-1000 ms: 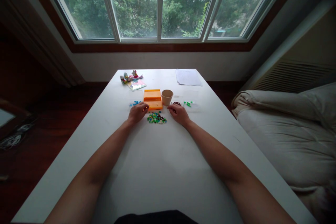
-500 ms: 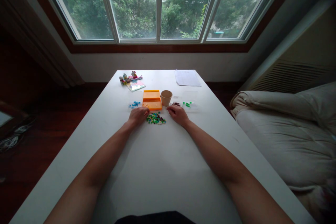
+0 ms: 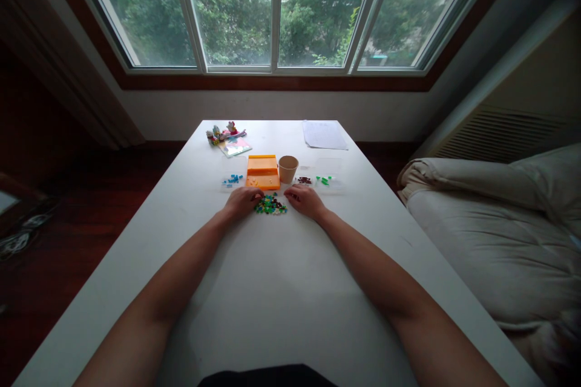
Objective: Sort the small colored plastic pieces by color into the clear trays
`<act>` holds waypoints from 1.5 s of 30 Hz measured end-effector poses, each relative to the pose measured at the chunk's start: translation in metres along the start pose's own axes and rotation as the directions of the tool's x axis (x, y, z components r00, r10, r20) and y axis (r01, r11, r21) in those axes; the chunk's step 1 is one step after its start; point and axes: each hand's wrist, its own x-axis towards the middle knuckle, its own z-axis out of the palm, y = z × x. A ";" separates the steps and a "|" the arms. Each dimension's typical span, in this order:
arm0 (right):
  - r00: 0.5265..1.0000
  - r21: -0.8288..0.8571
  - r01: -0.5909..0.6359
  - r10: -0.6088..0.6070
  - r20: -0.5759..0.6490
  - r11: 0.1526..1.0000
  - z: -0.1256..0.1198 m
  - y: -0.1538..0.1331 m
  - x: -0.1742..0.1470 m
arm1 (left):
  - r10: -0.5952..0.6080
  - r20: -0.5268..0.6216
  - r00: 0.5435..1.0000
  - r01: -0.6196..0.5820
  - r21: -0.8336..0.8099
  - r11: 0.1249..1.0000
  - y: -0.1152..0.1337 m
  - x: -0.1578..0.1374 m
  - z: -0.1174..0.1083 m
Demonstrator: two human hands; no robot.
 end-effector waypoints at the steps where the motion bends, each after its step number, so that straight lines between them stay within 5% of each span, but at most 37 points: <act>1: 1.000 -0.001 0.004 -0.004 0.008 1.000 0.000 0.000 0.000 | 0.009 0.001 1.000 -0.009 -0.012 1.000 0.000 0.000 0.001; 11: 1.000 0.003 -0.005 0.004 0.021 1.000 -0.003 -0.002 0.000 | 0.100 0.015 0.995 -0.099 -0.061 0.993 -0.002 0.002 0.007; 45: 1.000 0.024 -0.020 0.019 0.020 1.000 -0.007 -0.006 0.001 | -0.144 -0.050 0.988 0.147 0.047 0.988 -0.005 0.001 -0.001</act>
